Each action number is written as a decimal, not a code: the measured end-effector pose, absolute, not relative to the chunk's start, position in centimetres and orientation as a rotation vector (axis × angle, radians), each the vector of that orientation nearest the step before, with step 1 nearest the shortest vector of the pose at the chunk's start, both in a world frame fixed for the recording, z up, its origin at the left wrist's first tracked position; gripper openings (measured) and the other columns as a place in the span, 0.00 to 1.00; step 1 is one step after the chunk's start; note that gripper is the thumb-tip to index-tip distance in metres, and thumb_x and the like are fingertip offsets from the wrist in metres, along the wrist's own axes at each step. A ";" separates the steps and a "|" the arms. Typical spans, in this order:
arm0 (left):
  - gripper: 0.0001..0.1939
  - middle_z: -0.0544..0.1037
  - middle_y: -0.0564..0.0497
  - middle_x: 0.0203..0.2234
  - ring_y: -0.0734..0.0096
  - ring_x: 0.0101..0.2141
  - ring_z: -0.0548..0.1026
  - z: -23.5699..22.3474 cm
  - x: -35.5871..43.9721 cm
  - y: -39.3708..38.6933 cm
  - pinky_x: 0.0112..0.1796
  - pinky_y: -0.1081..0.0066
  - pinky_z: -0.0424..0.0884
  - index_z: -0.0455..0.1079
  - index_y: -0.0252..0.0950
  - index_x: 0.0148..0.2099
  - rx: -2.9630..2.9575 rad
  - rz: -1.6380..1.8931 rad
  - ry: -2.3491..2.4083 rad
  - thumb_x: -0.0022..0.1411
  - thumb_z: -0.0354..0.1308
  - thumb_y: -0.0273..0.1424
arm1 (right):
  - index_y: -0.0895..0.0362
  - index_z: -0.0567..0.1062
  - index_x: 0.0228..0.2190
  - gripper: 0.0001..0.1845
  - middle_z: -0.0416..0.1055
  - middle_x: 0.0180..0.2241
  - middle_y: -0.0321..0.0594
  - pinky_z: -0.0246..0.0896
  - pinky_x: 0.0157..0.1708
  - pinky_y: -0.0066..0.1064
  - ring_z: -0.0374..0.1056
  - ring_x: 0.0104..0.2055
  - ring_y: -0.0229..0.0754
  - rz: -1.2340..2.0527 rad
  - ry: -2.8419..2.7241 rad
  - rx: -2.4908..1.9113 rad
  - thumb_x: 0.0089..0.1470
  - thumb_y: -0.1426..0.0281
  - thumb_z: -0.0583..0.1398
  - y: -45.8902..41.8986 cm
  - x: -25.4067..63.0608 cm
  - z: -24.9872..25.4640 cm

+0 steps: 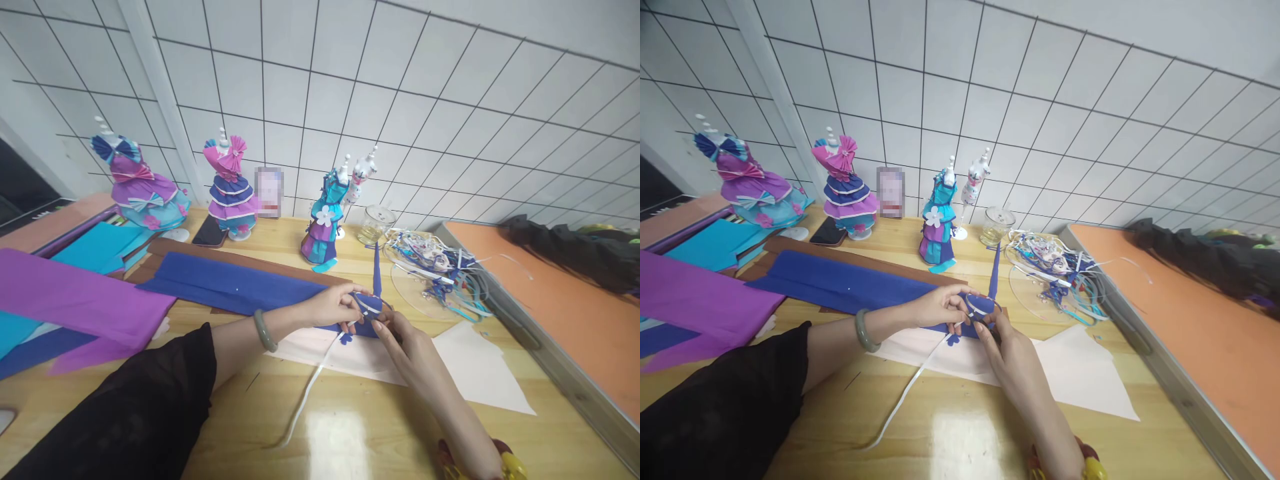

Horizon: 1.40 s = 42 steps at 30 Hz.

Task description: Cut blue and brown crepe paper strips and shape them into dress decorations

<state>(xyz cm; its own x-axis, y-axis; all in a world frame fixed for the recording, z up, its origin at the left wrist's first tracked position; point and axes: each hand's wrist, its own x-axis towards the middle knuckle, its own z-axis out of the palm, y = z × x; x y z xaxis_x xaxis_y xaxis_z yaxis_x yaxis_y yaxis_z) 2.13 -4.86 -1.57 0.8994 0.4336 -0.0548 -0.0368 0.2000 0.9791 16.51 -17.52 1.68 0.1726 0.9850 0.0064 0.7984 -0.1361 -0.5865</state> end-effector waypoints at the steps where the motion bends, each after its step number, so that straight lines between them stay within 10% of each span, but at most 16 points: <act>1: 0.28 0.71 0.52 0.27 0.78 0.19 0.71 -1.6 2.1 -4.8 0.21 0.77 0.67 0.57 0.36 0.55 1.329 0.346 0.365 0.51 0.57 0.26 | 0.53 0.66 0.36 0.17 0.72 0.32 0.41 0.59 0.29 0.31 0.68 0.31 0.44 0.541 -1.684 -1.984 0.56 0.55 0.48 -17.5 16.5 1.6; 9: 0.29 0.72 0.43 0.41 0.81 0.19 0.71 -1.5 2.1 -4.2 0.21 0.77 0.69 0.54 0.39 0.57 1.279 0.377 0.417 0.54 0.56 0.31 | 0.53 0.65 0.35 0.17 0.73 0.31 0.42 0.59 0.32 0.33 0.69 0.31 0.46 0.578 -1.693 -1.956 0.56 0.54 0.47 -17.2 16.1 1.2; 28: 0.35 0.76 0.46 0.29 0.81 0.19 0.67 0.1 1.6 -3.3 0.17 0.81 0.59 0.52 0.31 0.59 1.290 0.574 0.565 0.50 0.60 0.28 | 0.56 0.67 0.34 0.18 0.70 0.29 0.38 0.59 0.28 0.29 0.65 0.30 0.41 0.699 -1.715 -1.837 0.48 0.55 0.57 -17.9 17.8 2.0; 36: 0.39 0.76 0.46 0.29 0.81 0.19 0.67 1.3 0.9 -4.1 0.19 0.79 0.59 0.45 0.35 0.62 1.366 0.462 0.334 0.51 0.59 0.27 | 0.55 0.70 0.45 0.27 0.69 0.47 0.46 0.62 0.41 0.35 0.64 0.47 0.49 0.571 -1.308 -1.792 0.46 0.53 0.59 -17.0 19.3 2.3; 42: 0.40 0.77 0.44 0.32 0.78 0.24 0.69 0.4 1.1 -4.0 0.20 0.79 0.62 0.45 0.36 0.62 1.428 0.454 0.345 0.51 0.60 0.29 | 0.58 0.75 0.30 0.22 0.72 0.24 0.40 0.57 0.19 0.27 0.67 0.26 0.42 0.637 -1.335 -1.865 0.49 0.52 0.55 -16.7 18.8 3.2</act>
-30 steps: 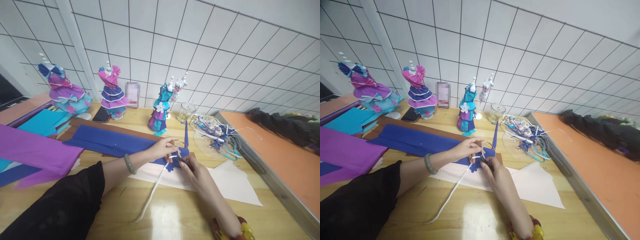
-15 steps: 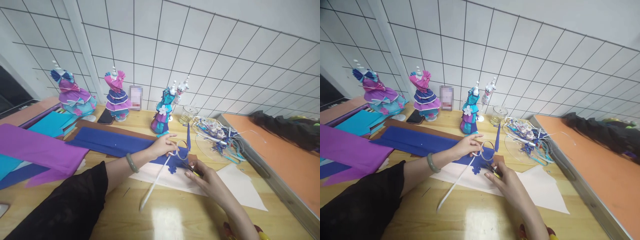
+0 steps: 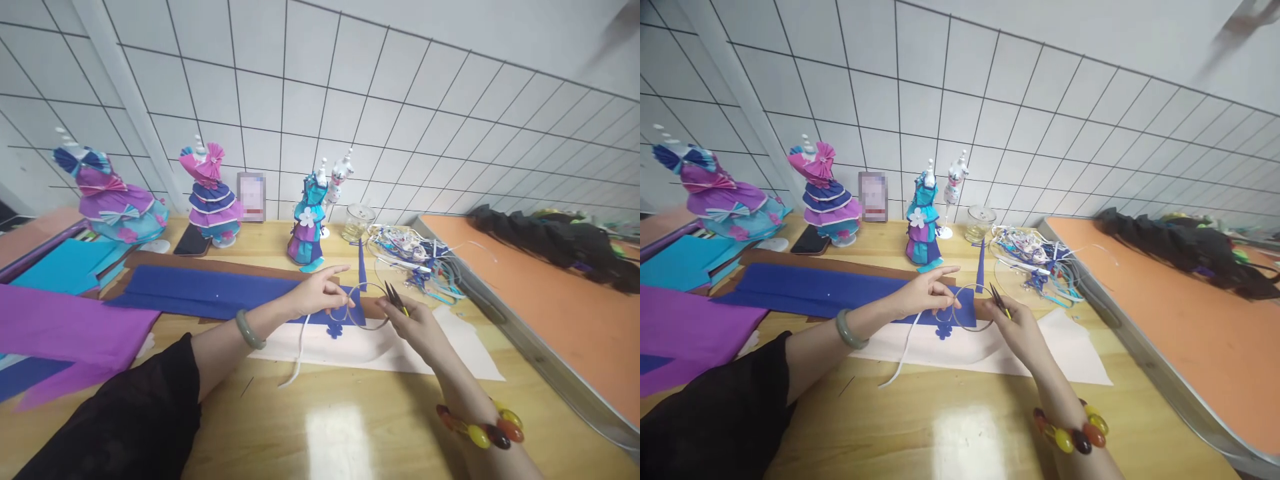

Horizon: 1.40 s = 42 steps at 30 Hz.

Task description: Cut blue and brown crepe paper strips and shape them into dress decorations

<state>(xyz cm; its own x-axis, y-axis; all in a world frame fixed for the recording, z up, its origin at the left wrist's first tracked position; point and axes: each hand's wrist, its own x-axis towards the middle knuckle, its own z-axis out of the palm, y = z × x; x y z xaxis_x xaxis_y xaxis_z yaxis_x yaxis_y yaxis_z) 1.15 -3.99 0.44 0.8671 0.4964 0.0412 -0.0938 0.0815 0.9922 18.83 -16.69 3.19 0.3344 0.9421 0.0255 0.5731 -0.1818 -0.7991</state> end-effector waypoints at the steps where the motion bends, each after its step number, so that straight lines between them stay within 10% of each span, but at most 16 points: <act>1: 0.40 0.76 0.43 0.34 0.75 0.26 0.71 0.2 1.2 -3.8 0.20 0.79 0.63 0.45 0.36 0.62 1.426 0.471 0.369 0.51 0.60 0.31 | 0.59 0.75 0.29 0.23 0.71 0.21 0.39 0.54 0.17 0.27 0.65 0.22 0.40 0.632 -1.337 -1.908 0.49 0.52 0.55 -16.8 19.1 3.3; 12: 0.26 0.74 0.40 0.37 0.69 0.30 0.74 0.7 1.3 -3.5 0.19 0.78 0.67 0.58 0.33 0.53 1.287 0.557 0.570 0.53 0.58 0.32 | 0.59 0.73 0.38 0.25 0.74 0.27 0.45 0.60 0.26 0.33 0.69 0.28 0.47 0.271 -1.417 -2.303 0.49 0.52 0.54 -20.6 25.7 1.7; 19: 0.15 0.74 0.42 0.35 0.75 0.28 0.72 1.1 1.4 -3.7 0.24 0.76 0.68 0.65 0.29 0.44 1.205 0.525 0.570 0.53 0.57 0.25 | 0.52 0.70 0.36 0.14 0.74 0.33 0.40 0.64 0.31 0.29 0.70 0.34 0.43 0.665 -1.859 -2.055 0.56 0.59 0.50 -25.6 18.9 2.0; 27: 0.11 0.73 0.45 0.34 0.80 0.25 0.70 1.2 1.1 -3.8 0.23 0.77 0.66 0.67 0.30 0.41 1.136 0.500 0.512 0.53 0.57 0.23 | 0.55 0.71 0.38 0.15 0.72 0.34 0.45 0.64 0.32 0.36 0.69 0.34 0.45 -0.097 -2.281 -1.727 0.54 0.59 0.54 -25.5 15.0 -2.0; 42: 0.10 0.74 0.46 0.32 0.82 0.23 0.66 1.6 1.0 -4.2 0.23 0.77 0.61 0.72 0.29 0.37 1.135 0.497 0.456 0.49 0.56 0.22 | 0.56 0.70 0.35 0.05 0.71 0.31 0.44 0.57 0.32 0.34 0.66 0.34 0.44 -0.565 -2.134 -1.446 0.53 0.70 0.57 -14.0 17.6 4.4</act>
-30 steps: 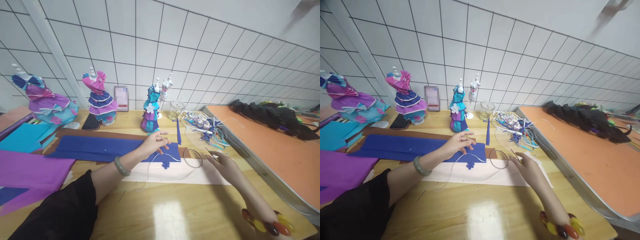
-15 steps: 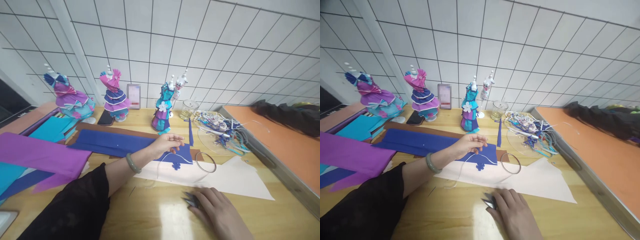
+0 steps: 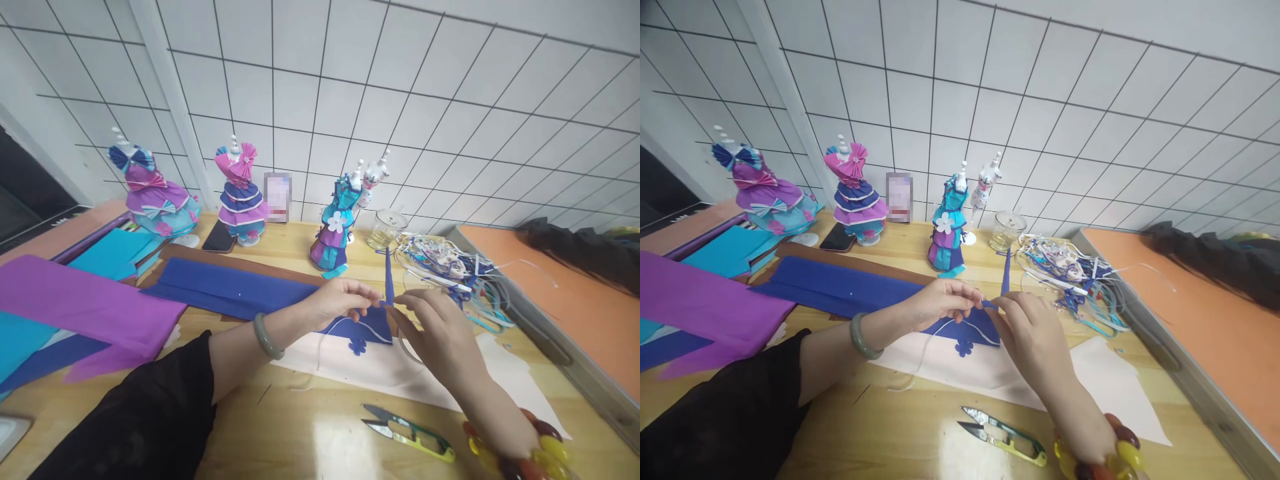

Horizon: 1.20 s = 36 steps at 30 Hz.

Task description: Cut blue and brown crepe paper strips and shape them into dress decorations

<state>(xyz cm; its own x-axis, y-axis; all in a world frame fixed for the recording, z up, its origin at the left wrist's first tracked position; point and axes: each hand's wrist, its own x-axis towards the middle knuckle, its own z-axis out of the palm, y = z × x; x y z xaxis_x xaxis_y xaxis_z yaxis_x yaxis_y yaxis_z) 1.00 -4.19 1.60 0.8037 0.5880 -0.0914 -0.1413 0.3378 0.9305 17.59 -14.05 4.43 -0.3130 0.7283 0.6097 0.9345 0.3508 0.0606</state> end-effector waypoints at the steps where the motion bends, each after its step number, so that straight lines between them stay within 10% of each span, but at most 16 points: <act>1: 0.10 0.74 0.46 0.31 0.82 0.23 0.66 1.7 1.0 -4.2 0.23 0.77 0.61 0.72 0.29 0.37 1.126 0.498 0.463 0.49 0.55 0.21 | 0.56 0.70 0.34 0.05 0.71 0.32 0.44 0.57 0.33 0.34 0.66 0.35 0.44 -0.582 -2.133 -1.432 0.53 0.70 0.57 -13.4 17.6 4.4; 23: 0.13 0.74 0.48 0.30 0.81 0.25 0.66 2.9 1.0 -4.7 0.23 0.79 0.62 0.73 0.30 0.36 1.427 0.534 0.500 0.49 0.51 0.19 | 0.55 0.71 0.34 0.05 0.70 0.32 0.43 0.62 0.32 0.33 0.67 0.34 0.42 -0.128 -1.975 -1.397 0.55 0.71 0.55 -12.9 17.4 3.4; 36: 0.08 0.74 0.46 0.30 0.81 0.24 0.67 2.3 0.7 -4.4 0.26 0.76 0.62 0.73 0.29 0.34 1.041 0.396 0.418 0.49 0.55 0.22 | 0.57 0.70 0.40 0.11 0.70 0.33 0.43 0.55 0.31 0.32 0.66 0.33 0.40 -0.589 -2.192 -1.291 0.54 0.75 0.55 -13.2 17.8 3.1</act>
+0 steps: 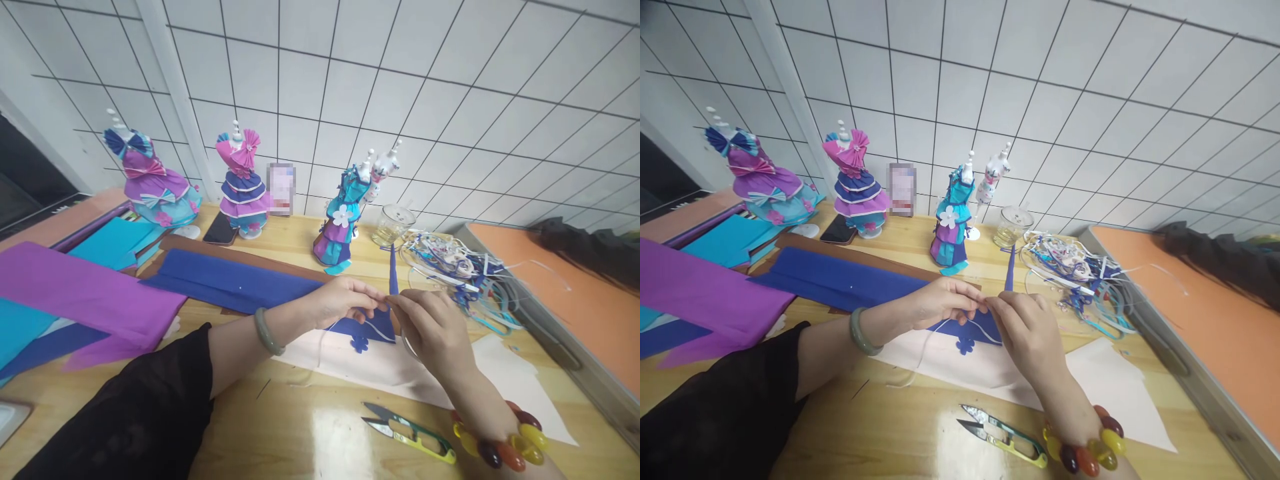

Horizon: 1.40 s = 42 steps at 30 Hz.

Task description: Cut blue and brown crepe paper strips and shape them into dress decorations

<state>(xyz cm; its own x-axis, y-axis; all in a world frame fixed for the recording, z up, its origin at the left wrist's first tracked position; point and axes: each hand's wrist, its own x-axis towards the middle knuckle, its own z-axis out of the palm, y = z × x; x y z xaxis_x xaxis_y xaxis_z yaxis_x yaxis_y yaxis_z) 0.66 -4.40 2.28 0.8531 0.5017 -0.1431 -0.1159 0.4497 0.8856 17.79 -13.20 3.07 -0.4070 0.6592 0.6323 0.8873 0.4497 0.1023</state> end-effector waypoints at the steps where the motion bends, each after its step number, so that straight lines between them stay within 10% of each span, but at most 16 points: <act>1: 0.08 0.74 0.46 0.30 0.81 0.24 0.67 2.3 0.6 -4.4 0.27 0.75 0.62 0.73 0.29 0.34 1.004 0.388 0.416 0.49 0.56 0.22 | 0.57 0.69 0.42 0.12 0.70 0.33 0.43 0.54 0.31 0.32 0.66 0.33 0.40 -0.608 -2.211 -1.282 0.54 0.75 0.55 -13.2 17.9 3.1; 11: 0.10 0.73 0.48 0.27 0.81 0.24 0.66 2.8 0.6 -4.4 0.27 0.74 0.61 0.72 0.29 0.35 0.889 0.347 0.409 0.45 0.61 0.23 | 0.54 0.70 0.42 0.13 0.71 0.32 0.42 0.57 0.31 0.33 0.66 0.32 0.40 -0.483 -2.121 -1.277 0.53 0.75 0.57 -13.2 18.2 2.8; 24: 0.09 0.72 0.47 0.31 0.80 0.25 0.66 2.1 0.5 -4.0 0.28 0.73 0.61 0.73 0.30 0.36 1.039 0.393 0.383 0.50 0.57 0.23 | 0.57 0.72 0.26 0.14 0.62 0.19 0.34 0.56 0.22 0.27 0.58 0.21 0.35 0.936 -1.185 -1.414 0.49 0.58 0.58 -12.5 16.5 2.3; 36: 0.09 0.74 0.46 0.31 0.80 0.24 0.68 1.7 0.8 -4.0 0.26 0.75 0.62 0.72 0.29 0.35 0.860 0.368 0.433 0.48 0.57 0.20 | 0.55 0.74 0.35 0.07 0.71 0.32 0.42 0.61 0.32 0.33 0.67 0.32 0.41 -0.137 -1.896 -1.378 0.52 0.72 0.58 -13.1 17.0 2.0; 42: 0.08 0.74 0.48 0.28 0.80 0.23 0.68 1.6 0.6 -4.1 0.25 0.76 0.62 0.72 0.30 0.33 0.867 0.327 0.421 0.47 0.56 0.20 | 0.54 0.73 0.34 0.06 0.70 0.31 0.41 0.60 0.29 0.31 0.66 0.32 0.41 -0.099 -1.897 -1.362 0.52 0.73 0.57 -13.1 17.2 1.9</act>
<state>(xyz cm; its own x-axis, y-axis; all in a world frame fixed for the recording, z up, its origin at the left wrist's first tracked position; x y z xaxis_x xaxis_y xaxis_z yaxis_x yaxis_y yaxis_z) 0.61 -4.08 1.60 0.8698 0.4404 -0.2224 -0.1056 0.6065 0.7881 17.20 -13.06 1.95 -0.1188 0.7707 0.6260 0.8315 0.4218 -0.3615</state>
